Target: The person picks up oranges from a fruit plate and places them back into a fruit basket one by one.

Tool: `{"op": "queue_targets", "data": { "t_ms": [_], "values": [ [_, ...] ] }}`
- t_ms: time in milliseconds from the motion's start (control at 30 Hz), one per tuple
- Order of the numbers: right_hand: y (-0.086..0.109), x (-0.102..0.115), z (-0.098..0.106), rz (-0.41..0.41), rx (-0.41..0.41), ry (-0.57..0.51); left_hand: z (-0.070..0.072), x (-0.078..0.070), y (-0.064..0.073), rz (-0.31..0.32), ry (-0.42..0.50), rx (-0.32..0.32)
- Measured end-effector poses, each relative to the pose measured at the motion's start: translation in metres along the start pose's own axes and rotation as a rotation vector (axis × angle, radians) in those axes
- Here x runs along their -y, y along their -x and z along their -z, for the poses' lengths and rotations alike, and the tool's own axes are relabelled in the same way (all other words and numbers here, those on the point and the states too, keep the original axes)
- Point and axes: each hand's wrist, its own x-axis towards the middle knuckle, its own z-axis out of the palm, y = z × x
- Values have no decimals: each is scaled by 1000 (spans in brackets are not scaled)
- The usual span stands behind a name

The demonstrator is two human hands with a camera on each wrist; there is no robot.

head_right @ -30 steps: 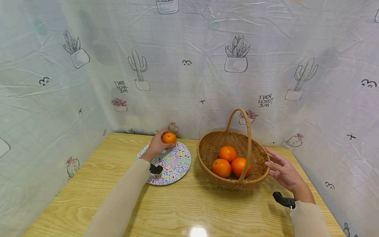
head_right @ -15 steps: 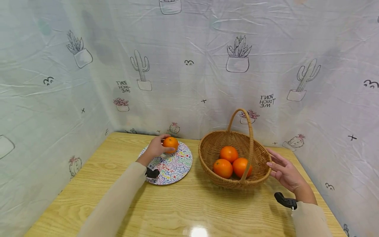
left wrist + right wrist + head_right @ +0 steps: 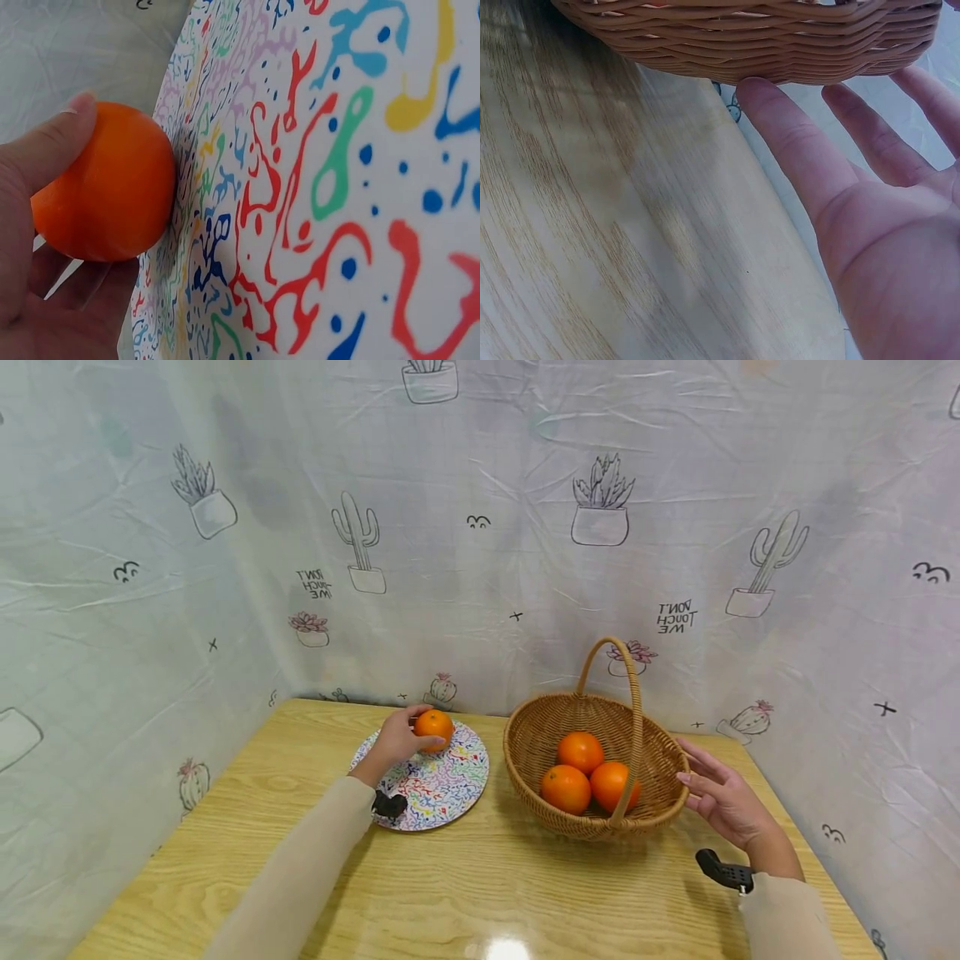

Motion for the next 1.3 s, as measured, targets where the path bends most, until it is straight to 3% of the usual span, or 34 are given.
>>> {"op": "queue_targets", "data": {
  "t_ms": [167,533,867,1300],
  "values": [
    [0,1,2,-9,-24,27,0,-2,0,17,-13,-7],
    [0,3,1,12,23,-28,0,-4,-2,15,-45,-12],
    [1,0,-1,-6,12,-3,-2,-2,1,37,-47,-25],
    [0,2,-1,1,27,-6,-3,0,1,43,27,-34]
  ]
}}
